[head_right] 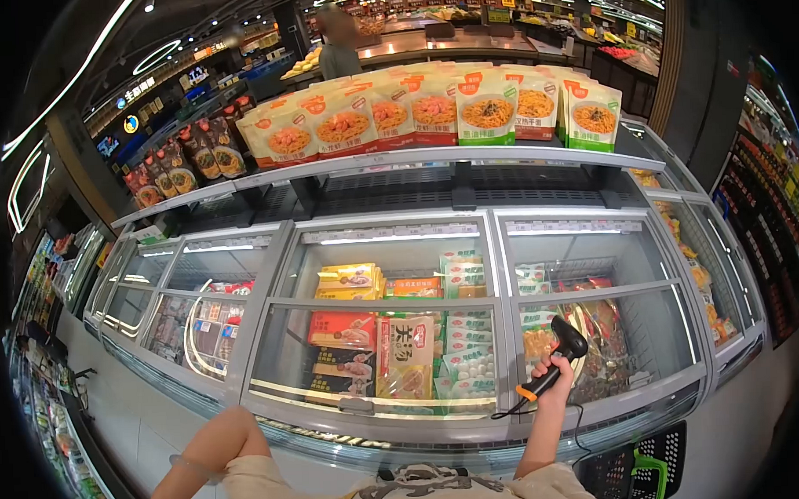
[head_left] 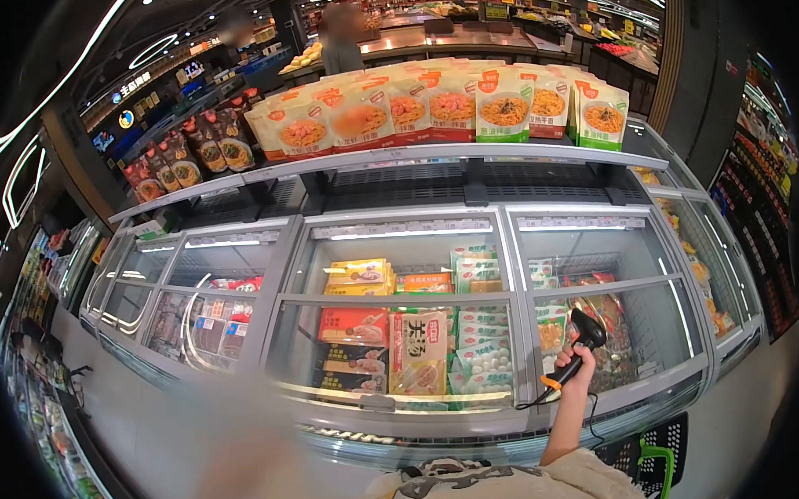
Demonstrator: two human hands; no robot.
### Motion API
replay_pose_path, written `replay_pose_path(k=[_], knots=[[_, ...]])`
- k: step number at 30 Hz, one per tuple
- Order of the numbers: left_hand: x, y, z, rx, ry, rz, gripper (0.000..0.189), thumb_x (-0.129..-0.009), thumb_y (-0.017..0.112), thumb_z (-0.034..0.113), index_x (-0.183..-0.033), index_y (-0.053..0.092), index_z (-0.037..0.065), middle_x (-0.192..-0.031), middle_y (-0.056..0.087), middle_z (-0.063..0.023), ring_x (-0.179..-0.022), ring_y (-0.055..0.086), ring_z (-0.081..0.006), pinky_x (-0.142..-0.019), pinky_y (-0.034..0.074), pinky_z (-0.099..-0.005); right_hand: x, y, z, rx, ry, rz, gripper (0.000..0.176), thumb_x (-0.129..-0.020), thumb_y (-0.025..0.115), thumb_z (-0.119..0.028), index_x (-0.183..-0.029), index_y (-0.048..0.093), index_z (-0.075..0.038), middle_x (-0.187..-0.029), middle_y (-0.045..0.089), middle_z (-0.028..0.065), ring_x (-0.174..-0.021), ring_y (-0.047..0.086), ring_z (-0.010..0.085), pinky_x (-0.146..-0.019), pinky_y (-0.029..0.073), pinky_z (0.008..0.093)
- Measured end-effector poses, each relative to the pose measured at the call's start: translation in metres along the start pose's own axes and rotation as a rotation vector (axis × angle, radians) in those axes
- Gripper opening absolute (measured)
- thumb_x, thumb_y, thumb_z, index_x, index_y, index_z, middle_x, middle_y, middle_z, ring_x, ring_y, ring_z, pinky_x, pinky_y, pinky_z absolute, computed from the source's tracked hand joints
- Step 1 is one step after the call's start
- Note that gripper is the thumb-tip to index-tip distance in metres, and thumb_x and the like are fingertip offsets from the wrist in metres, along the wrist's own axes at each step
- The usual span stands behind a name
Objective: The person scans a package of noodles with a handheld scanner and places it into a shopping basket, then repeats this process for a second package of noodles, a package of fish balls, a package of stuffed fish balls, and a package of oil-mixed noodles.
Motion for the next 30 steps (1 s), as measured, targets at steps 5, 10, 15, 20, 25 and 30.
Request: replay_pose_path(k=[5,10,15,20,25,30], knots=[[0.021,-0.099,-0.015,0.322,0.298,0.236,0.023,-0.073,0.038,0.003,-0.06,0.057,0.003,-0.042,0.048,-0.0106,-0.032,0.044,-0.0158,-0.031,0.03,-0.023,0.004,-0.007,-0.007,-0.067,-0.021,-0.016,0.031,-0.068,0.046,-0.008,-0.099,0.048,-0.009,-0.061,0.038,0.002,-0.048,0.037,0.0111,-0.044,0.035,0.0229],[0.188,-0.294,-0.235,-0.031,-0.315,1.292,0.019,-0.083,0.047,0.021,-0.072,0.052,0.006,-0.046,0.033,0.0028,-0.041,0.032,-0.0078,-0.046,0.029,-0.0222,-0.008,-0.02,-0.01,-0.119,0.034,-0.036,0.038,-0.066,0.046,-0.008,-0.104,0.043,-0.01,-0.06,0.035,0.004,-0.048,0.036,0.0133,-0.045,0.034,0.0259],[0.39,-0.361,-0.383,-0.591,-1.25,1.179,0.021,-0.084,0.048,0.024,-0.088,0.053,0.005,-0.072,0.052,0.0023,-0.071,0.049,-0.0093,-0.063,0.038,-0.0236,-0.042,-0.015,-0.005,-0.309,0.161,-0.296,0.032,-0.066,0.051,-0.01,-0.098,0.045,-0.006,-0.067,0.044,0.0089,-0.055,0.044,0.0159,-0.049,0.039,0.0258],[0.459,-0.41,-0.429,-0.795,-1.298,1.142,0.048,-0.083,0.05,0.027,-0.119,0.035,-0.001,-0.12,0.04,-0.0151,-0.113,0.038,-0.0194,-0.094,0.028,-0.0293,-0.058,-0.017,0.004,-0.549,0.351,-0.527,0.025,-0.066,0.055,-0.012,-0.088,0.049,-0.003,-0.076,0.055,0.015,-0.065,0.054,0.0189,-0.054,0.044,0.0257],[0.493,-0.417,-0.492,-0.613,-1.398,1.002,0.059,-0.083,0.051,0.03,-0.125,0.024,-0.001,-0.12,0.04,-0.0167,-0.109,0.04,-0.0184,-0.091,0.03,-0.0281,-0.072,-0.021,-0.001,-0.534,0.295,-0.463,0.029,-0.069,0.057,-0.022,-0.091,0.048,-0.006,-0.073,0.056,0.0146,-0.064,0.057,0.0217,-0.05,0.044,0.0233],[0.528,-0.429,-0.496,-0.953,-1.527,1.013,0.031,-0.085,0.049,0.023,-0.102,0.049,-0.002,-0.092,0.055,-0.0072,-0.083,0.048,-0.0103,-0.074,0.038,-0.0249,-0.077,-0.027,-0.008,-0.481,0.262,-0.415,0.032,-0.068,0.055,-0.019,-0.096,0.045,-0.007,-0.07,0.051,0.0121,-0.06,0.052,0.0197,-0.049,0.041,0.0242]])
Point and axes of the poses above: each hand's wrist, its own x-axis away from the middle knuckle, its own y-axis out of the palm, z = x × y, the point moved 10 cm from there along -x, towards the middle knuckle
